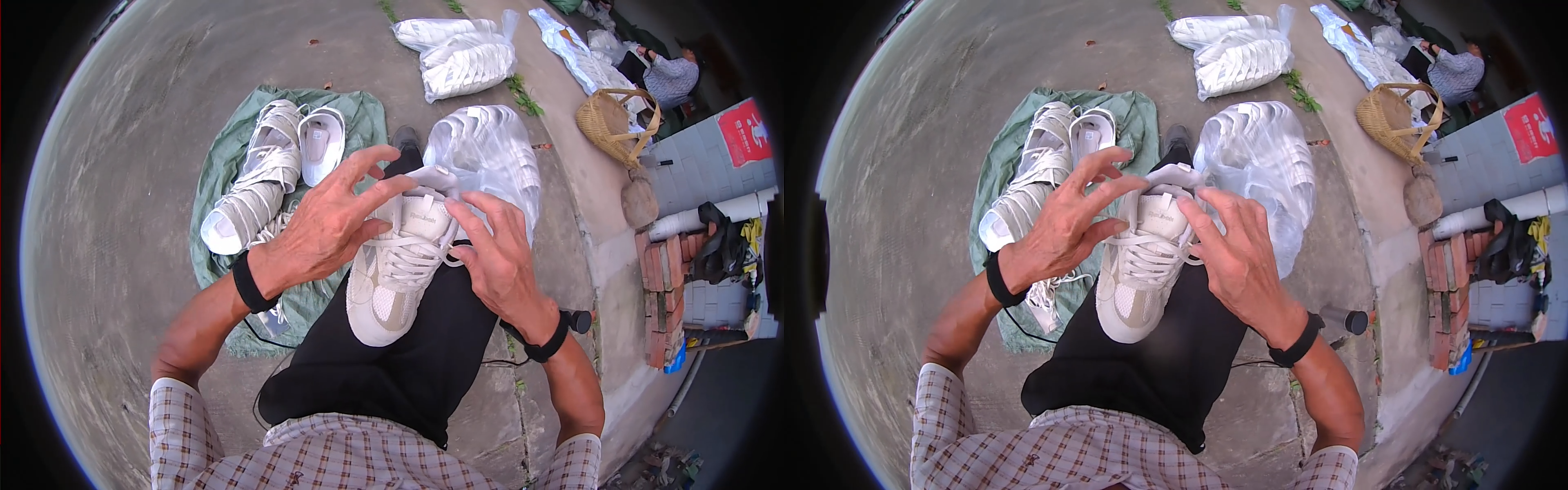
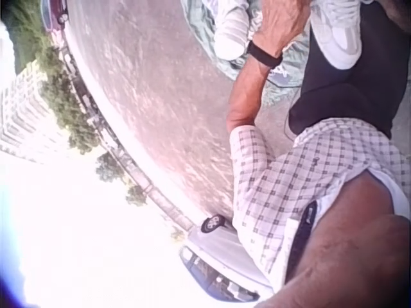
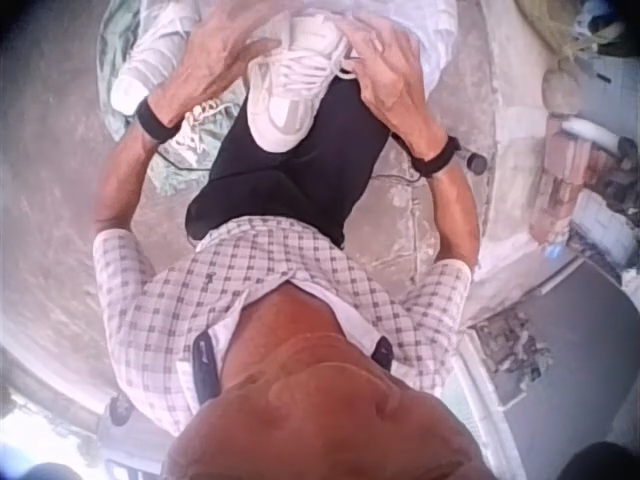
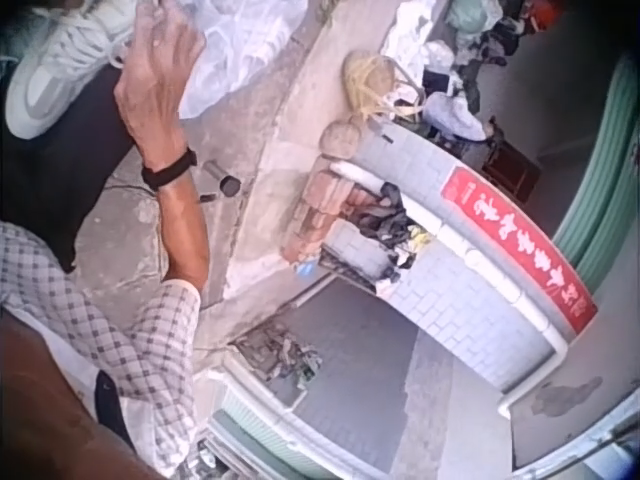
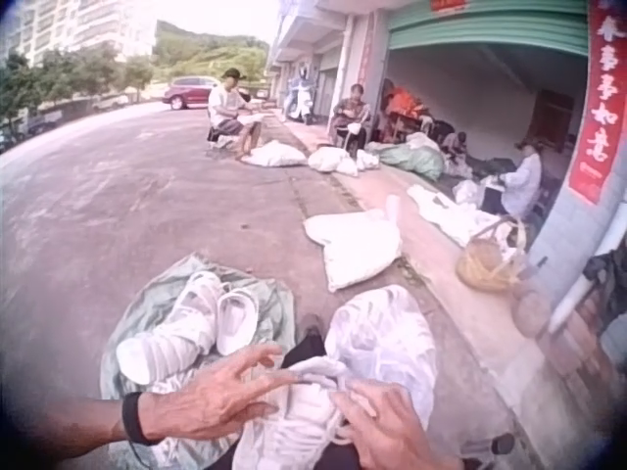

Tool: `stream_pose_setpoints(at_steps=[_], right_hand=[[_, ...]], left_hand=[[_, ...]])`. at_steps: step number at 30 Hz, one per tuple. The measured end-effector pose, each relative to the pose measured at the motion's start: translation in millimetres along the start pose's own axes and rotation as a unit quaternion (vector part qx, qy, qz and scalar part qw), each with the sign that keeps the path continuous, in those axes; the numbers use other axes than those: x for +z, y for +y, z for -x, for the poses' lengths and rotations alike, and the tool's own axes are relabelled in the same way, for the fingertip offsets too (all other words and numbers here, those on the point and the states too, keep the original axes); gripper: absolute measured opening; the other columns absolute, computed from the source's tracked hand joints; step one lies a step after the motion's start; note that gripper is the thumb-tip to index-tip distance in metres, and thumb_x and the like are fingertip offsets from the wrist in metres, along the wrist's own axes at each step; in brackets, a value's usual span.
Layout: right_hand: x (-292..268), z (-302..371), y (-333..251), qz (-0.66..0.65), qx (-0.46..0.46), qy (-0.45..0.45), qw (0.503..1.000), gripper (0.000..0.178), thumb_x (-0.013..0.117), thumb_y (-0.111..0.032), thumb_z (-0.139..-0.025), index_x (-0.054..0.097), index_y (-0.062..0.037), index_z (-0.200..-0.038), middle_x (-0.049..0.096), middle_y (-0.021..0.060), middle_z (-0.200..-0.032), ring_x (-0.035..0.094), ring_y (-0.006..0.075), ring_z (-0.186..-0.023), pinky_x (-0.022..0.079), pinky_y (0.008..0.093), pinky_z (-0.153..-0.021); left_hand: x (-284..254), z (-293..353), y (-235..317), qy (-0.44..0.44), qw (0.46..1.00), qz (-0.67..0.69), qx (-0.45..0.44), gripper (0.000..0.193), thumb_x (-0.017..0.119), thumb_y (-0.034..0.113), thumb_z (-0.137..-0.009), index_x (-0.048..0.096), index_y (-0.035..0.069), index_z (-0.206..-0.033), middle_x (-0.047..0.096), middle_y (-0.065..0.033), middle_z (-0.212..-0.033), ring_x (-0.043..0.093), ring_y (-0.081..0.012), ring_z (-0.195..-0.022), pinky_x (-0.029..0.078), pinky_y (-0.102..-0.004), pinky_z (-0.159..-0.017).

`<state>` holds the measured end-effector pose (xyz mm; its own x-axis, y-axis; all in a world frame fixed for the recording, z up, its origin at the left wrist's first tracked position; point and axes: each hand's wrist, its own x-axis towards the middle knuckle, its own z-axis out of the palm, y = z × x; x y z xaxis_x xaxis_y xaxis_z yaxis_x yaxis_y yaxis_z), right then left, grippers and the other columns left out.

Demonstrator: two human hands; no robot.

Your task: Threading and adjusting shoelaces onto a newly manufactured white sports shoe.

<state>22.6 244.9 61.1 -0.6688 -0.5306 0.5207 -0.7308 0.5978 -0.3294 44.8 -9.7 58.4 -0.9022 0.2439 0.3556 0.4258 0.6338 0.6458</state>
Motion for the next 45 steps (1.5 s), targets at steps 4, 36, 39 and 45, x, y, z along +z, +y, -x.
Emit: stream_pose_setpoints(at_steps=[4,36,39,45], right_hand=[[-5,-8,20,-0.040,-0.095,-0.108,0.989,0.024,0.075,0.001,-0.075,0.062,-0.0016,-0.095,0.057,0.0098,-0.100,0.055,0.0300,-0.103,0.043,0.0445,-0.090],[33,-28,-12,-0.099,-0.043,-0.070,0.992,0.014,0.074,-0.004,-0.080,0.067,-0.0031,-0.092,0.052,0.0105,-0.101,0.049,0.0289,-0.102,0.036,0.0425,-0.088],[26,-22,-5,-0.104,-0.019,-0.061,0.993,0.013,0.074,-0.004,-0.080,0.067,-0.0025,-0.091,0.054,0.0120,-0.100,0.051,0.0295,-0.100,0.037,0.0426,-0.088],[-50,32,69,-0.119,0.233,0.105,0.960,0.009,0.070,-0.008,-0.092,0.067,0.0007,-0.091,0.064,0.0090,-0.100,0.062,0.0194,-0.091,0.047,0.0315,-0.083]], left_hand=[[-16,-29,-17,-0.133,0.964,-0.074,0.220,0.033,0.079,0.006,-0.078,0.067,0.004,-0.109,0.064,-0.0076,-0.117,0.057,-0.0287,-0.120,0.049,-0.0441,-0.101],[37,-12,-7,0.069,0.914,0.365,-0.161,0.016,0.071,0.013,-0.096,0.078,-0.001,-0.098,0.069,-0.0048,-0.099,0.059,-0.0110,-0.088,0.047,-0.0287,-0.081],[30,-10,-11,0.026,0.934,0.319,-0.158,0.017,0.072,0.014,-0.095,0.078,-0.001,-0.096,0.070,-0.0060,-0.101,0.060,-0.0122,-0.089,0.047,-0.0295,-0.082],[27,-3,-20,0.019,0.908,0.390,-0.151,0.019,0.070,0.015,-0.096,0.078,-0.002,-0.095,0.072,-0.0071,-0.108,0.061,-0.0123,-0.094,0.048,-0.0297,-0.085]])
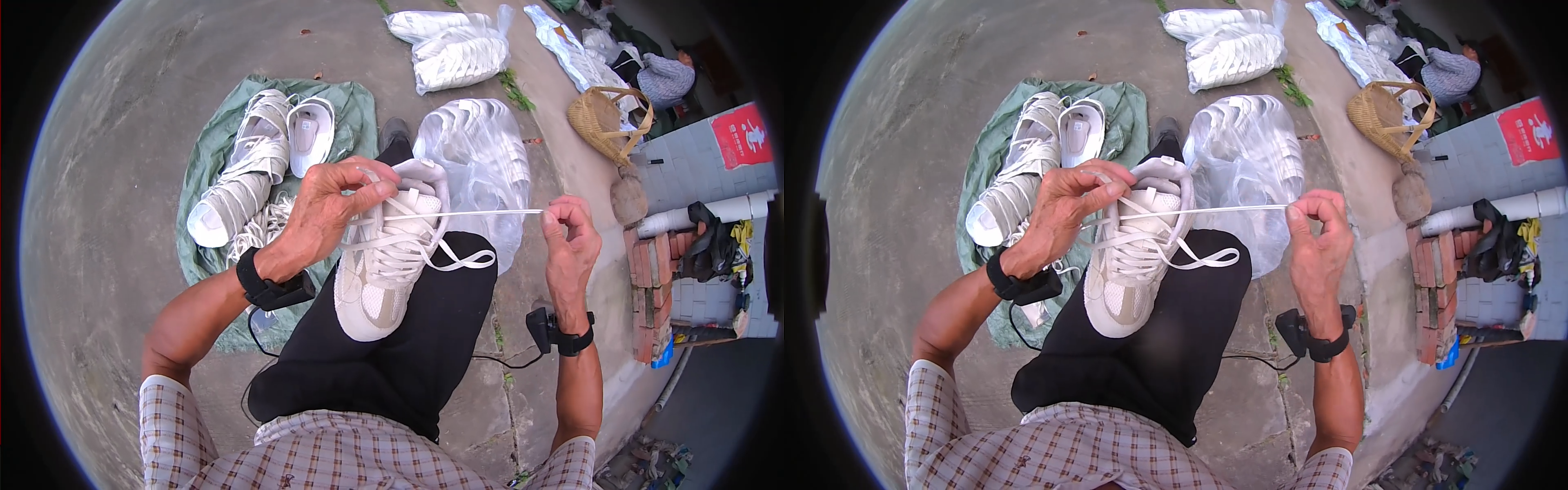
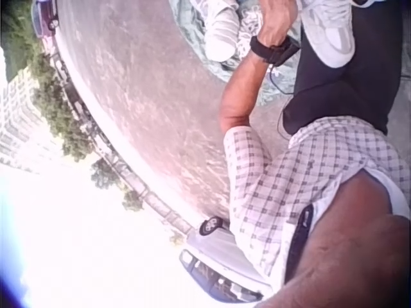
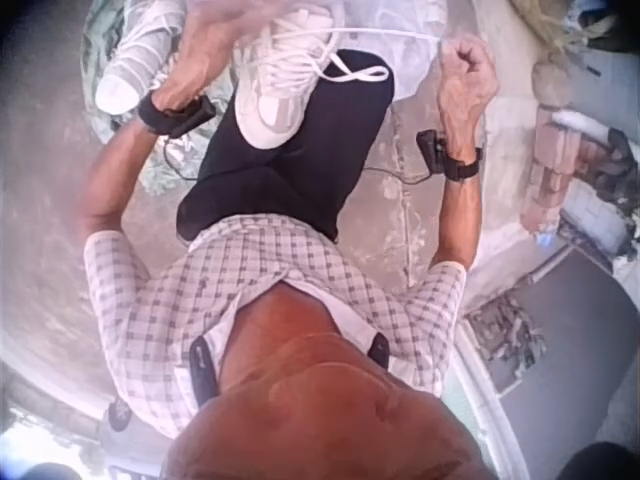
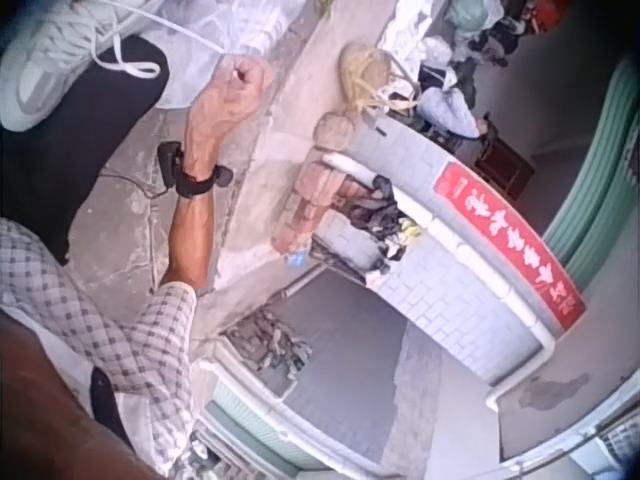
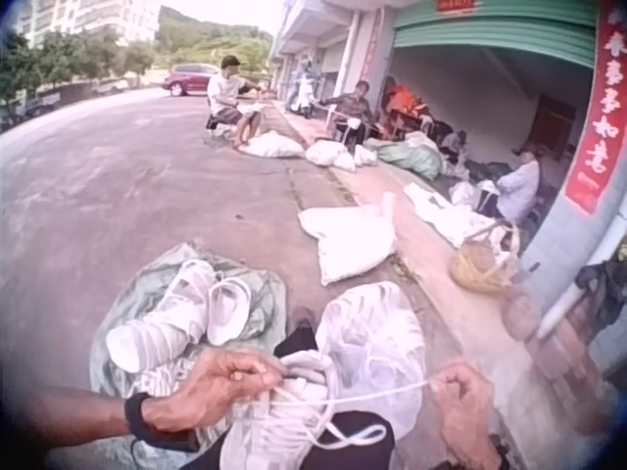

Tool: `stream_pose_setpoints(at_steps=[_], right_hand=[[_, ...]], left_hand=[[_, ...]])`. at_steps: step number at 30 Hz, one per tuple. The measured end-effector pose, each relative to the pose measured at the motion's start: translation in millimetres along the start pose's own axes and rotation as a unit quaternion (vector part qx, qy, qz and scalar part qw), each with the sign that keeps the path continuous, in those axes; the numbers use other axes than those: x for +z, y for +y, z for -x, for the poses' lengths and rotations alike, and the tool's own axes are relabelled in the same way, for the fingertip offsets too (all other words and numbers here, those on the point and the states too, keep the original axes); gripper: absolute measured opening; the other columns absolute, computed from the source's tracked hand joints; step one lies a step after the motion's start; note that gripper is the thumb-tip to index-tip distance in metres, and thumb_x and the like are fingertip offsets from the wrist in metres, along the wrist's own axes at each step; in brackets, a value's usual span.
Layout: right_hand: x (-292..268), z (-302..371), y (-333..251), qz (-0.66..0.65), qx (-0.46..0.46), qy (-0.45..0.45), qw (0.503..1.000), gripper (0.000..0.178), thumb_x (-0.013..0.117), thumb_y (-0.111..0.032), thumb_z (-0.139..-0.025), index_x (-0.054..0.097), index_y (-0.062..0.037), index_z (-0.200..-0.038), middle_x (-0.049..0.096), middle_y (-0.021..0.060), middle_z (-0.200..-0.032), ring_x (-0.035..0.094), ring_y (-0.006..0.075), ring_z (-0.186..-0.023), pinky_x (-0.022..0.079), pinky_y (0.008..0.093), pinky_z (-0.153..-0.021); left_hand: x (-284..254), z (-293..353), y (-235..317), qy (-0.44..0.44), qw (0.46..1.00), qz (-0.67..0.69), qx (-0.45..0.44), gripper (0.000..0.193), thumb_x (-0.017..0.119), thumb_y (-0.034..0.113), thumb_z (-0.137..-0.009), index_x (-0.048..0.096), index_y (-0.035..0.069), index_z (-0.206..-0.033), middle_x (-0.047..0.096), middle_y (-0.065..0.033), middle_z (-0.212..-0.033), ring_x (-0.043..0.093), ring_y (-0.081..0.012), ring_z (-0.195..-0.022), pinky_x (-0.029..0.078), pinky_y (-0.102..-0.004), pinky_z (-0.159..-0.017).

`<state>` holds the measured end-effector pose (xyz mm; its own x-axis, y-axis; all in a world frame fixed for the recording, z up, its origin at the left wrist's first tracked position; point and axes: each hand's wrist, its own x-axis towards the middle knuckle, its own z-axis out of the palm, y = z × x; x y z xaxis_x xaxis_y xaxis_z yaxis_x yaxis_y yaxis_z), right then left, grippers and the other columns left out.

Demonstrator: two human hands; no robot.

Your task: Threading and adjusting shoelaces onto a newly manufactured white sports shoe.

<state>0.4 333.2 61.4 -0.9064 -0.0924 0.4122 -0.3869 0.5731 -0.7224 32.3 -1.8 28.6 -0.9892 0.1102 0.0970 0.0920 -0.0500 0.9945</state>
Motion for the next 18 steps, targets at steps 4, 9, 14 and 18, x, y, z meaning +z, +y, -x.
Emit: stream_pose_setpoints(at_steps=[4,9,14,18], right_hand=[[-31,2,34,-0.180,0.212,0.053,0.959,0.015,0.065,-0.013,-0.098,0.067,0.0022,-0.098,0.068,0.0090,-0.090,0.062,0.0163,-0.078,0.049,0.0319,-0.083],[-10,7,27,-0.438,0.239,0.016,0.867,0.019,0.061,-0.016,-0.101,0.064,0.0029,-0.103,0.070,0.0133,-0.100,0.067,0.0219,-0.085,0.052,0.0363,-0.088],[1,-10,17,-0.553,0.228,0.059,0.799,0.022,0.057,-0.017,-0.103,0.062,0.0044,-0.107,0.069,0.0196,-0.111,0.068,0.0297,-0.103,0.053,0.0431,-0.095],[11,-24,14,-0.628,0.223,0.022,0.745,0.024,0.051,-0.020,-0.107,0.064,0.0004,-0.107,0.067,0.0211,-0.122,0.063,0.0334,-0.118,0.046,0.0505,-0.108]], left_hand=[[1,1,4,0.004,0.999,0.009,-0.037,0.019,0.070,0.015,-0.096,0.078,-0.002,-0.095,0.070,-0.0071,-0.113,0.061,-0.0134,-0.096,0.048,-0.0301,-0.088],[13,17,13,0.022,1.000,0.011,-0.010,0.019,0.069,0.015,-0.096,0.077,-0.002,-0.093,0.068,-0.0081,-0.120,0.062,-0.0149,-0.102,0.048,-0.0313,-0.090],[-4,50,19,0.164,0.986,-0.016,-0.005,0.018,0.072,0.017,-0.095,0.077,-0.001,-0.096,0.072,-0.0066,-0.110,0.061,-0.0123,-0.097,0.046,-0.0296,-0.090],[-49,63,7,0.242,0.970,0.016,-0.024,0.021,0.069,0.019,-0.098,0.078,0.000,-0.102,0.074,-0.0063,-0.103,0.065,-0.0107,-0.091,0.049,-0.0270,-0.087]])
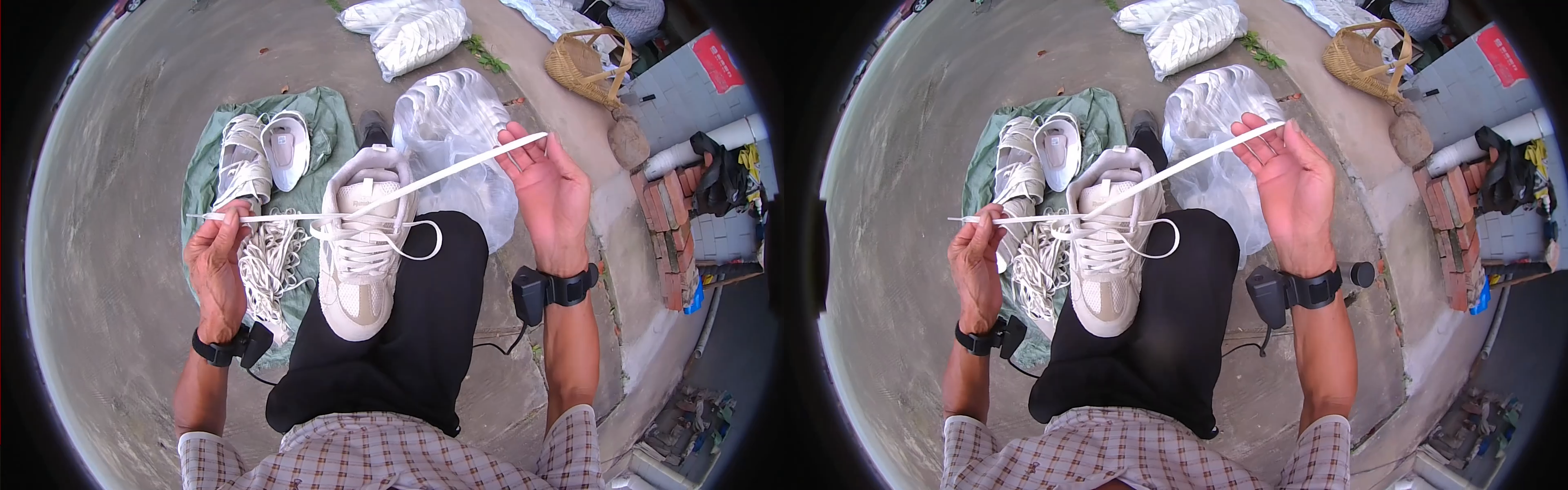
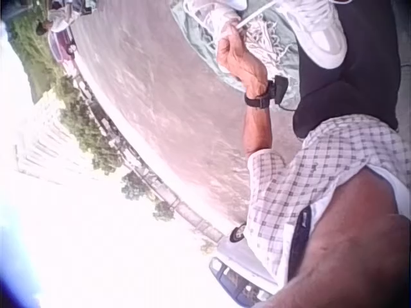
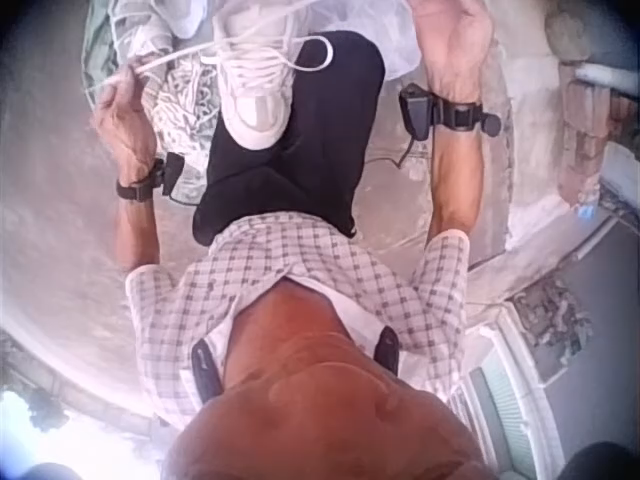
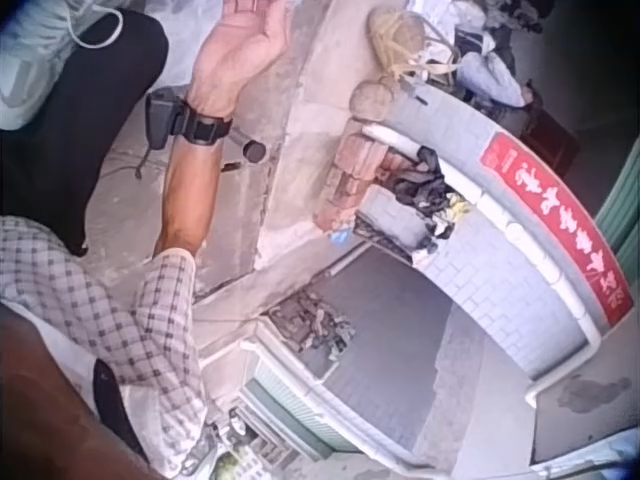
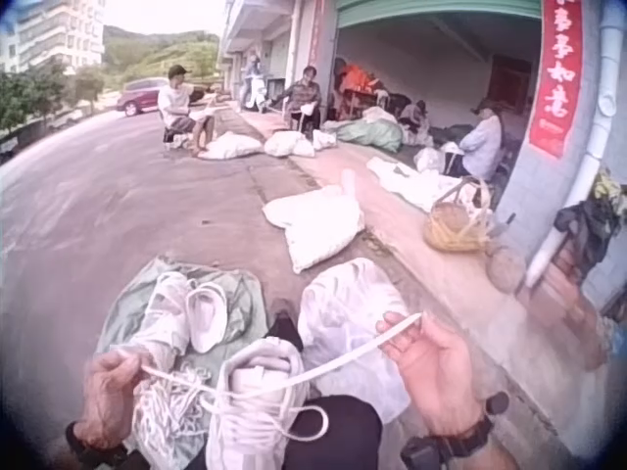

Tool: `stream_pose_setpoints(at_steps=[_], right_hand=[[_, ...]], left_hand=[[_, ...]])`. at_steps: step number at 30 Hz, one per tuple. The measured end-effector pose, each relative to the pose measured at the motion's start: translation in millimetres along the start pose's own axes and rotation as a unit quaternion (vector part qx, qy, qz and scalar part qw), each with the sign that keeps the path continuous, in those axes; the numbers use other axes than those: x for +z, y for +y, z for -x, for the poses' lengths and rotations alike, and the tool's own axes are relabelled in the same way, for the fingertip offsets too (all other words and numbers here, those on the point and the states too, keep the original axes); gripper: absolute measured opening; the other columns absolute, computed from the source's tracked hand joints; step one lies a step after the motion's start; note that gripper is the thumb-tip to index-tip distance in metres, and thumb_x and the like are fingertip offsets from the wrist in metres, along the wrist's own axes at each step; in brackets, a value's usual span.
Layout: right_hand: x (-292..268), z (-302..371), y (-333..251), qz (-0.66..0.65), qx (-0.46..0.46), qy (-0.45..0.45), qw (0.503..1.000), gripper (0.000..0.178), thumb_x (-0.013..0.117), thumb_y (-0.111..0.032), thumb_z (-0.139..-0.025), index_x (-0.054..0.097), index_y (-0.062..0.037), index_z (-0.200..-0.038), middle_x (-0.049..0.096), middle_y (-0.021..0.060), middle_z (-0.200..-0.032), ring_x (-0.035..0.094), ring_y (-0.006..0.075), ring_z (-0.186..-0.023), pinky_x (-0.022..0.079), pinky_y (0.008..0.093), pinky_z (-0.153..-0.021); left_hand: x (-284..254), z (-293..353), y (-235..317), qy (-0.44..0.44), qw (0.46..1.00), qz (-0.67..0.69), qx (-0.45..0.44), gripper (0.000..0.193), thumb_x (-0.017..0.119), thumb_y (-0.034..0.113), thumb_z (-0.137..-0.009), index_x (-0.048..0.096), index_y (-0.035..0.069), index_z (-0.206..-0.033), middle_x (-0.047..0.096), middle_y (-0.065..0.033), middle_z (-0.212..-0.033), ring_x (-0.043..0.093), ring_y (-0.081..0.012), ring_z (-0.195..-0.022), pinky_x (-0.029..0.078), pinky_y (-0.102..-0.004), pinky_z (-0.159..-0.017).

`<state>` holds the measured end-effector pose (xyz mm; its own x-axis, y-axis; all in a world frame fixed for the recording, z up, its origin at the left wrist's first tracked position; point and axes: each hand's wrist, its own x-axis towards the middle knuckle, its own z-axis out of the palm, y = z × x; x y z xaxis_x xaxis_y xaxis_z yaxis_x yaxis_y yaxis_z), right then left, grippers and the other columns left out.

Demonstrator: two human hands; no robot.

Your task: Threading and adjusting shoelaces onto a newly manufactured white sports shoe.

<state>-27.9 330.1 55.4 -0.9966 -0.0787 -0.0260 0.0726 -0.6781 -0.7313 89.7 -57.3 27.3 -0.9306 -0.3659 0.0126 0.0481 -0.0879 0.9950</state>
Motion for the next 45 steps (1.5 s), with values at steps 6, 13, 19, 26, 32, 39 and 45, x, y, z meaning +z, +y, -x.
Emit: stream_pose_setpoints(at_steps=[6,13,19,26,32,39,45], right_hand=[[4,-9,0,-0.105,0.023,-0.050,0.993,0.021,0.052,-0.020,-0.107,0.062,-0.0012,-0.105,0.068,0.0145,-0.106,0.064,0.0251,-0.094,0.050,0.0432,-0.094],[16,10,15,0.076,-0.005,-0.004,0.997,0.023,0.064,-0.012,-0.101,0.064,0.0061,-0.116,0.062,0.0066,-0.083,0.056,0.0130,-0.066,0.050,0.0289,-0.067],[38,47,34,0.406,0.015,-0.028,0.913,0.013,0.070,-0.009,-0.095,0.073,0.0034,-0.097,0.068,0.0035,-0.078,0.060,0.0064,-0.067,0.048,0.0237,-0.059],[40,53,50,0.534,0.005,-0.133,0.835,0.015,0.069,-0.010,-0.093,0.071,0.0044,-0.090,0.067,0.0018,-0.073,0.056,0.0051,-0.065,0.045,0.0238,-0.059],[43,45,50,0.581,0.013,-0.180,0.793,0.014,0.068,-0.008,-0.088,0.069,0.0051,-0.083,0.063,0.0022,-0.066,0.053,0.0060,-0.063,0.044,0.0269,-0.057],[46,35,46,0.536,0.093,-0.196,0.816,0.016,0.068,-0.010,-0.087,0.069,0.0043,-0.080,0.059,-0.0019,-0.064,0.049,0.0044,-0.060,0.038,0.0259,-0.053],[56,26,59,0.520,0.106,-0.156,0.833,0.016,0.069,-0.010,-0.085,0.067,0.0045,-0.079,0.061,0.0034,-0.066,0.053,0.0113,-0.060,0.043,0.0304,-0.057]], left_hand=[[-34,-14,-4,0.104,0.992,0.071,0.019,0.026,0.064,0.023,-0.103,0.070,0.001,-0.114,0.073,-0.0102,-0.115,0.071,-0.0122,-0.097,0.059,-0.0270,-0.089],[-25,-25,2,0.085,0.984,0.156,-0.015,0.030,0.060,0.022,-0.105,0.062,-0.001,-0.124,0.072,-0.0068,-0.108,0.070,-0.0115,-0.094,0.059,-0.0258,-0.086],[-16,-36,5,-0.037,0.900,0.425,-0.088,0.026,0.045,0.010,-0.110,0.053,-0.005,-0.130,0.058,-0.0025,-0.085,0.056,-0.0097,-0.074,0.057,-0.0256,-0.077],[-14,-40,5,-0.002,0.875,0.451,-0.177,0.022,0.040,0.010,-0.111,0.054,-0.003,-0.121,0.055,-0.0015,-0.081,0.043,-0.0071,-0.062,0.043,-0.0227,-0.056],[8,-37,5,0.022,0.980,0.161,-0.112,0.020,0.047,0.012,-0.109,0.055,-0.001,-0.123,0.053,0.0007,-0.083,0.034,-0.0019,-0.060,0.032,-0.0178,-0.049],[26,-31,1,-0.050,0.992,0.042,-0.106,0.024,0.065,0.010,-0.100,0.068,-0.002,-0.121,0.063,0.0022,-0.087,0.035,0.0002,-0.057,0.025,-0.0186,-0.045],[41,-21,1,-0.074,0.989,-0.072,-0.107,0.016,0.064,0.014,-0.100,0.073,0.002,-0.106,0.065,0.0034,-0.072,0.033,0.0000,-0.050,0.022,-0.0194,-0.045]])
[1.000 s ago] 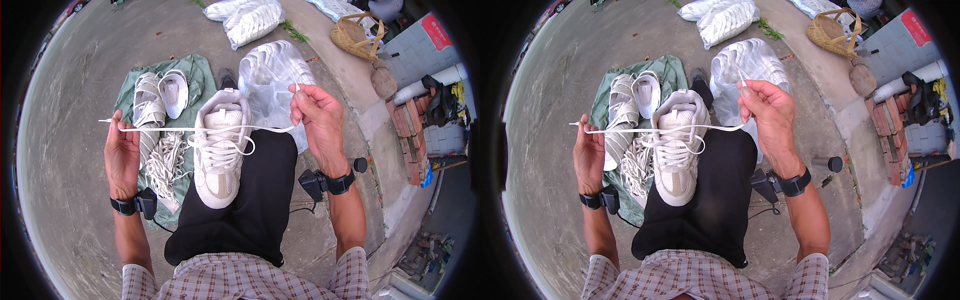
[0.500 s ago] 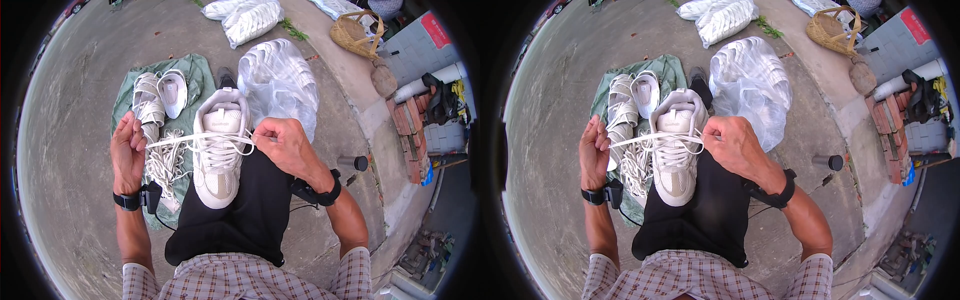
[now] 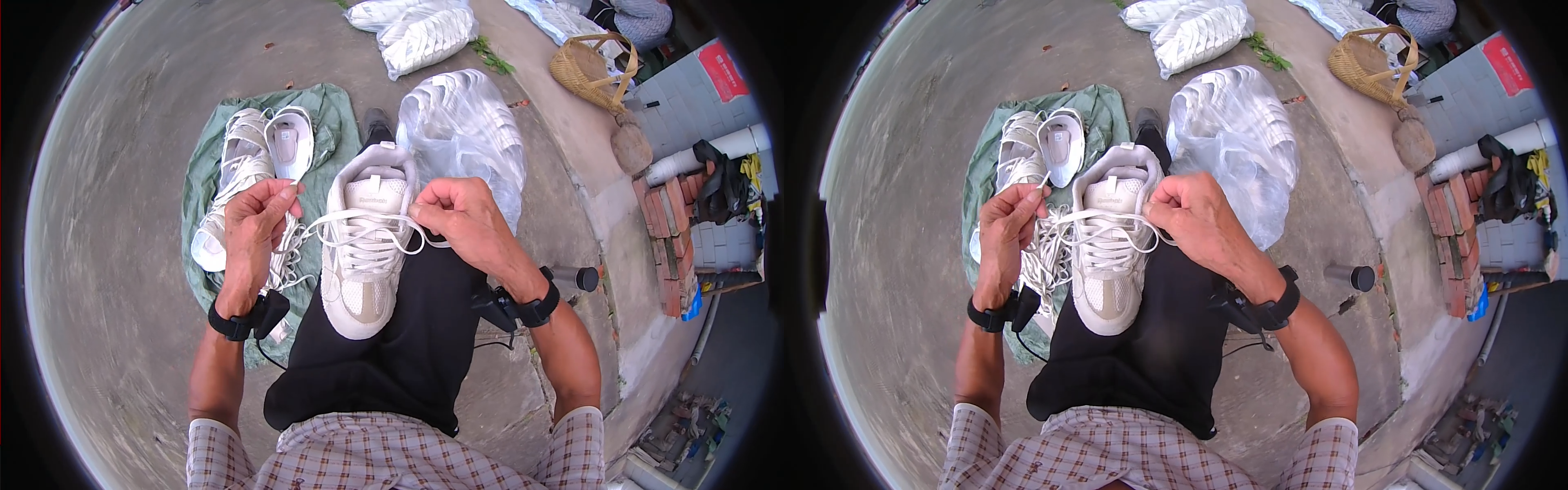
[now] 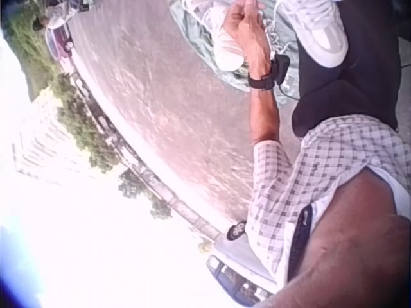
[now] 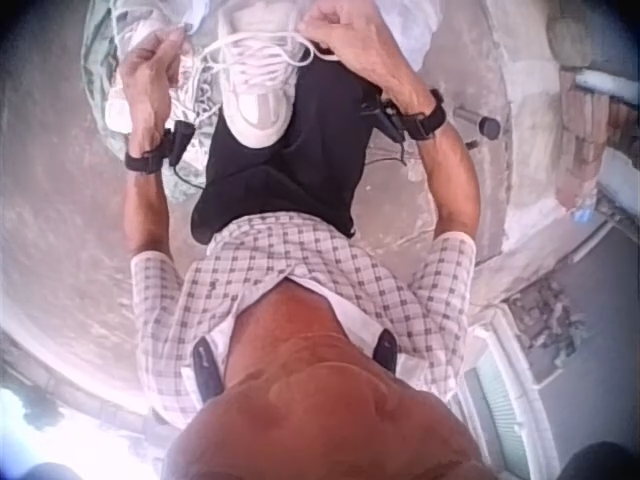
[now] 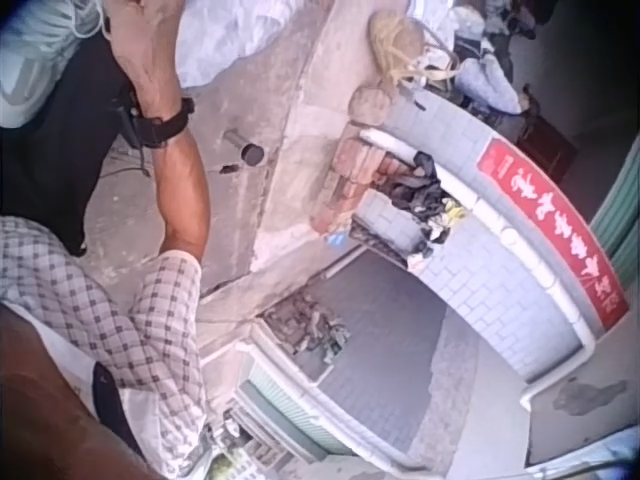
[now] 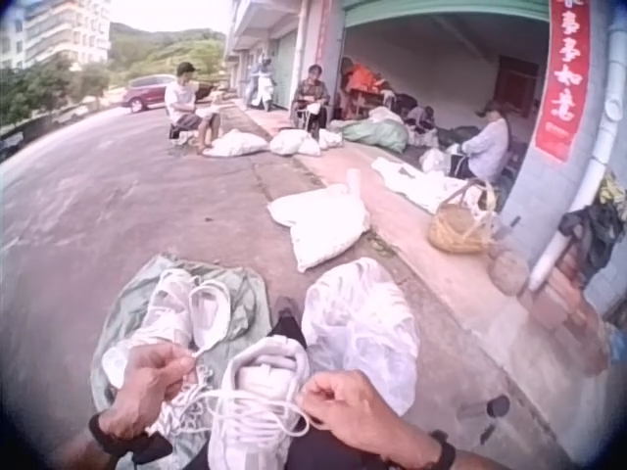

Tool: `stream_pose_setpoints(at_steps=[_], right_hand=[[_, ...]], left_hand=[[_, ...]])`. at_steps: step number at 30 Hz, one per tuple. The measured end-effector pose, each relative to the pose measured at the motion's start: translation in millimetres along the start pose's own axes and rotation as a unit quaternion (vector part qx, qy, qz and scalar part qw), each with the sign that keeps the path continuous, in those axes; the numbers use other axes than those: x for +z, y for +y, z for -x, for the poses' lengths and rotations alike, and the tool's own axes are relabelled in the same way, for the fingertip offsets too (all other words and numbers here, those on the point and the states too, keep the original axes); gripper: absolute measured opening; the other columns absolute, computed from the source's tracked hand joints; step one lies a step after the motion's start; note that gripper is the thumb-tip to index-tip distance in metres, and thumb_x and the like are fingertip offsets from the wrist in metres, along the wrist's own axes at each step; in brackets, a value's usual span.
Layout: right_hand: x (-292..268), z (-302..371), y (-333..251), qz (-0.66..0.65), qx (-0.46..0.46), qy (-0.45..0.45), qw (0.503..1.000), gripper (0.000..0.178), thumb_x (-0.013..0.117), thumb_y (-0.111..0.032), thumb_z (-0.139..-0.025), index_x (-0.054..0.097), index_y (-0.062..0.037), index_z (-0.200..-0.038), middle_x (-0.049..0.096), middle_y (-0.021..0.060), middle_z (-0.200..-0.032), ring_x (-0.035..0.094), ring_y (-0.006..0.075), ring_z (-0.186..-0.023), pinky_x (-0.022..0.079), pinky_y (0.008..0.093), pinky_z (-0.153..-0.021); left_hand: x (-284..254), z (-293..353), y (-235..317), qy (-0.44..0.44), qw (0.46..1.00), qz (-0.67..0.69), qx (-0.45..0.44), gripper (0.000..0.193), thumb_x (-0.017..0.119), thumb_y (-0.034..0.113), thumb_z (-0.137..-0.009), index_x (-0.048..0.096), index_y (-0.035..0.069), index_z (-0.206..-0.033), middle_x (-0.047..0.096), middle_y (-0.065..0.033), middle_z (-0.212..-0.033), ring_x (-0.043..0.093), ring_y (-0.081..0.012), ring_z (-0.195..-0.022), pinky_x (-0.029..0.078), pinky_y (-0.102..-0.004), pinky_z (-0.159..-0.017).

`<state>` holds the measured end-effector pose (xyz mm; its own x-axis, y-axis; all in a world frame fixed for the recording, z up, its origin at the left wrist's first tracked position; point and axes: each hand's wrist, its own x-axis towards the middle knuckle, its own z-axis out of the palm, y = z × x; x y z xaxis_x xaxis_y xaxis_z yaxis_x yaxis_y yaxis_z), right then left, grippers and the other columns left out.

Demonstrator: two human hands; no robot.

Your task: Threading and adjusting shoelaces onto a newly manufactured white sports shoe.

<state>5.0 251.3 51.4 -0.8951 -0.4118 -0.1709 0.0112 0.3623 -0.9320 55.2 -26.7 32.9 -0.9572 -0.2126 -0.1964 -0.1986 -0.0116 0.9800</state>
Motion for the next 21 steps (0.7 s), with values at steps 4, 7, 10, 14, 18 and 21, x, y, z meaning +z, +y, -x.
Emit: stream_pose_setpoints(at_steps=[4,7,10,14,18,21], right_hand=[[-1,10,-4,0.151,-0.148,0.084,0.974,0.013,0.069,-0.010,-0.087,0.067,0.0029,-0.085,0.065,0.0092,-0.078,0.060,0.0219,-0.068,0.048,0.0369,-0.065],[-3,6,-10,0.183,-0.212,0.137,0.950,0.011,0.070,-0.009,-0.086,0.068,-0.0005,-0.094,0.063,0.0132,-0.091,0.059,0.0311,-0.089,0.046,0.0425,-0.082],[9,-3,-12,0.231,-0.273,0.112,0.927,0.012,0.071,-0.008,-0.085,0.069,-0.0010,-0.094,0.063,0.0120,-0.092,0.058,0.0311,-0.092,0.044,0.0431,-0.084],[24,-15,-14,0.268,-0.315,0.081,0.907,0.011,0.071,-0.006,-0.083,0.069,-0.0028,-0.093,0.061,0.0093,-0.093,0.055,0.0292,-0.093,0.041,0.0423,-0.085],[35,-20,-19,0.272,-0.318,0.063,0.906,0.008,0.071,-0.005,-0.083,0.070,-0.0035,-0.091,0.059,0.0083,-0.091,0.054,0.0287,-0.092,0.039,0.0420,-0.084],[37,-21,-21,0.277,-0.312,0.029,0.908,0.011,0.071,-0.003,-0.083,0.073,-0.0023,-0.094,0.062,0.0067,-0.090,0.055,0.0262,-0.091,0.039,0.0390,-0.086]], left_hand=[[11,10,2,-0.037,0.997,-0.049,0.038,0.017,0.067,0.019,-0.100,0.076,0.004,-0.100,0.059,0.0048,-0.064,0.038,0.0000,-0.050,0.022,-0.0199,-0.046],[14,11,-2,-0.068,0.996,-0.016,0.059,0.014,0.071,0.015,-0.097,0.075,0.001,-0.097,0.057,0.0060,-0.063,0.038,-0.0008,-0.051,0.024,-0.0208,-0.047],[16,16,4,-0.074,0.995,-0.045,0.054,0.012,0.072,0.011,-0.095,0.074,-0.001,-0.094,0.053,0.0078,-0.062,0.036,-0.0009,-0.054,0.024,-0.0216,-0.049],[13,21,4,-0.084,0.993,-0.069,0.035,0.012,0.072,0.008,-0.092,0.074,-0.004,-0.093,0.059,0.0037,-0.063,0.042,-0.0020,-0.058,0.032,-0.0244,-0.053],[8,21,-1,-0.088,0.992,-0.078,0.040,0.012,0.071,0.008,-0.091,0.074,-0.004,-0.092,0.061,0.0020,-0.065,0.045,-0.0031,-0.059,0.034,-0.0249,-0.054],[7,21,-2,-0.123,0.986,-0.081,0.075,0.014,0.070,0.010,-0.091,0.074,-0.004,-0.092,0.061,0.0013,-0.065,0.045,-0.0038,-0.058,0.035,-0.0252,-0.053]])
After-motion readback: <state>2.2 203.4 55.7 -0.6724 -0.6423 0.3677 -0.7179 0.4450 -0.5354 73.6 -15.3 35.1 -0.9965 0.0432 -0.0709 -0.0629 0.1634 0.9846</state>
